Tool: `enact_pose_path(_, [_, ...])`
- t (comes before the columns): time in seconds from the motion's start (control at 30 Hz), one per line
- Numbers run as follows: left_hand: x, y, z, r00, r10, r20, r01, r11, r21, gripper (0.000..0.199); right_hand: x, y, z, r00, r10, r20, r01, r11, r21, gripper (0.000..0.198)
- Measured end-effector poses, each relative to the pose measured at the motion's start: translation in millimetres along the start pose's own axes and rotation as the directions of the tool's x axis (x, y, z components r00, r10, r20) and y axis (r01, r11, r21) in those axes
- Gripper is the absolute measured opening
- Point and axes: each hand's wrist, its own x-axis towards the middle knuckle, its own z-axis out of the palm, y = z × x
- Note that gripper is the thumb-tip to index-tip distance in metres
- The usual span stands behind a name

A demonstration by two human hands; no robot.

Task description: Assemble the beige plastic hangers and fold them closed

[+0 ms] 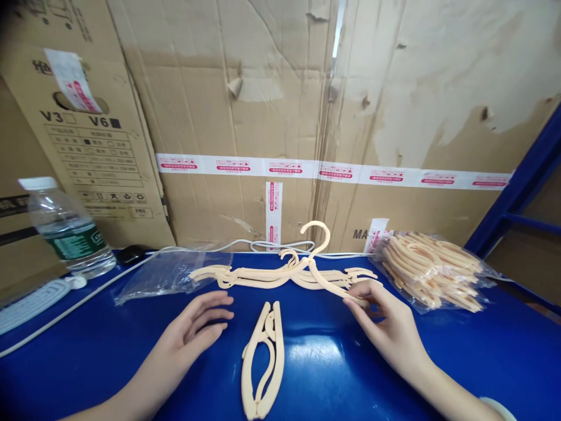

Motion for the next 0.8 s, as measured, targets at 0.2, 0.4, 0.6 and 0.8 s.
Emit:
enact_pose_path(0.2, [-0.9, -6.5, 1.6, 0.995, -0.002, -0.101, -0.010, 0.993, -0.118, 0.080, -3.4, -10.7, 4.5, 0.999, -0.032, 0.028, 0.032, 0.999, 0.008, 0.009])
enact_pose_path(0.4, [-3.6, -12.1, 0.8, 0.998, 0.068, -0.011, -0.069, 0.996, -0.062, 0.075, -9.4, -18.0, 5.5, 0.997, -0.043, 0.058, 0.043, 0.999, -0.003, 0.008])
enact_pose_path(0.6, [-1.0, -7.4, 2.4, 0.979, 0.176, -0.102, -0.184, 0.980, -0.079, 0.076, -8.1, -15.0, 4.4, 0.993, -0.064, 0.101, 0.069, 0.997, -0.046, 0.009])
enact_pose_path(0.8, [-4.4, -4.3, 4.9, 0.991, 0.137, -0.005, -0.137, 0.987, -0.089, 0.093, -7.1, -22.0, 4.0, 0.985, -0.133, 0.106, 0.138, 0.989, -0.042, 0.006])
